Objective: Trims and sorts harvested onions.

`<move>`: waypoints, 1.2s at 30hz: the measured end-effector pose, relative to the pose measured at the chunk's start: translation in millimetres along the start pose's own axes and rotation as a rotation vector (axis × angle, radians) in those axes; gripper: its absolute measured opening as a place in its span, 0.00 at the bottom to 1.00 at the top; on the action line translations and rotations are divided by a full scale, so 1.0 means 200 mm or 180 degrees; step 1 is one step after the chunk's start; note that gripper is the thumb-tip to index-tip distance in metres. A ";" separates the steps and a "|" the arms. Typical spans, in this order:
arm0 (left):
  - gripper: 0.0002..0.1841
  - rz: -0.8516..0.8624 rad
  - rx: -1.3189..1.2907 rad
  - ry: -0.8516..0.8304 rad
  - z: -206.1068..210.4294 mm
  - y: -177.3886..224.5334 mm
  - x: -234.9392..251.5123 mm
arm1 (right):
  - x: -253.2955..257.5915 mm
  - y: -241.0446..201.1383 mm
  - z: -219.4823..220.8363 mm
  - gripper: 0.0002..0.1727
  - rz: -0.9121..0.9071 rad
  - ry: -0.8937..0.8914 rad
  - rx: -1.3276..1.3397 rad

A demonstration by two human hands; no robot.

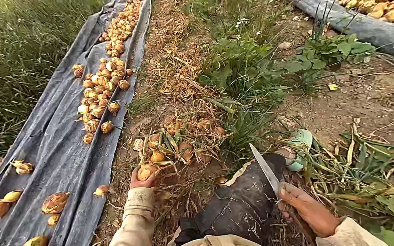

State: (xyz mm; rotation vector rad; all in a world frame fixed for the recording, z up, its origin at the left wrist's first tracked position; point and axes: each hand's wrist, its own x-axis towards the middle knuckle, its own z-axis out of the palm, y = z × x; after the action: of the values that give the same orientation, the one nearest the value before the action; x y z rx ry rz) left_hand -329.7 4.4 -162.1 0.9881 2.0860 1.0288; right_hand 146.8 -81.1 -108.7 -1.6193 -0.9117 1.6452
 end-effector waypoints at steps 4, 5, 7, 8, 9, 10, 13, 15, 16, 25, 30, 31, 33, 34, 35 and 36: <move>0.46 0.0442 -0.1450 -0.0414 0.17 0.39 -0.06 | -0.02 -0.03 0.02 0.14 0.0112 -0.0535 -0.0454; 0.46 0.0482 -0.1870 -0.0609 0.24 0.52 -0.11 | -0.02 -0.05 0.03 0.15 0.0118 -0.0631 -0.0523; 0.41 0.0517 -0.2632 -0.1069 0.40 0.80 -0.26 | -0.03 -0.07 0.03 0.17 0.0117 -0.0744 -0.0618; 0.33 0.0458 -0.2972 -0.1331 0.47 0.92 -0.35 | -0.04 -0.08 0.03 0.19 0.0105 -0.0767 -0.0625; 0.26 0.0333 -0.3243 -0.1584 0.53 1.00 -0.42 | -0.05 -0.08 0.02 0.20 0.0083 -0.0761 -0.0587; 0.26 0.0218 -0.3272 -0.1885 0.58 1.03 -0.47 | -0.05 -0.09 0.01 0.21 0.0051 -0.0719 -0.0523; 0.53 0.0241 -0.2995 -0.2725 0.70 0.99 -0.56 | -0.07 -0.13 -0.03 0.29 -0.0028 -0.0573 -0.0314; 0.50 0.0489 -0.2904 -0.3211 0.73 0.99 -0.63 | -0.08 -0.16 -0.07 0.34 -0.0052 -0.0585 -0.0334; 0.46 0.0648 -0.2843 -0.3364 0.73 1.01 -0.66 | -0.08 -0.17 -0.08 0.35 -0.0020 -0.0623 -0.0404; 0.43 0.1889 -0.1890 -0.5359 0.67 1.62 -0.74 | -0.17 -0.29 -0.16 0.30 -0.0417 -0.0968 -0.0483; 0.45 0.3287 0.1170 -0.5156 0.58 1.61 -0.94 | -0.26 -0.21 -0.14 0.23 -0.1319 0.0162 0.0766; 0.45 0.3392 0.1499 -0.4862 0.58 1.57 -0.95 | -0.23 -0.17 -0.13 0.31 -0.1581 0.0167 0.1081; 0.46 0.3570 0.1850 -0.4367 0.61 1.47 -0.92 | -0.23 -0.17 -0.13 0.32 -0.1661 0.0014 0.1160; 0.47 0.3713 0.1888 -0.4124 0.63 1.43 -0.90 | -0.23 -0.18 -0.12 0.28 -0.1575 -0.0027 0.1003; 0.47 0.3916 0.1821 -0.3893 0.65 1.38 -0.88 | -0.24 -0.21 -0.11 0.23 -0.1383 0.0006 0.0817; 0.47 0.4043 0.1731 -0.3731 0.67 1.34 -0.87 | -0.24 -0.23 -0.08 0.17 -0.1160 0.0066 0.0743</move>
State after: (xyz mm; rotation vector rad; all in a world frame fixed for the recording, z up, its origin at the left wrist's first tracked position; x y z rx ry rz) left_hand -38.6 26.7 25.0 2.4954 0.5815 0.0821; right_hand 163.9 -95.7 -43.0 -1.2284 -0.9052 1.4187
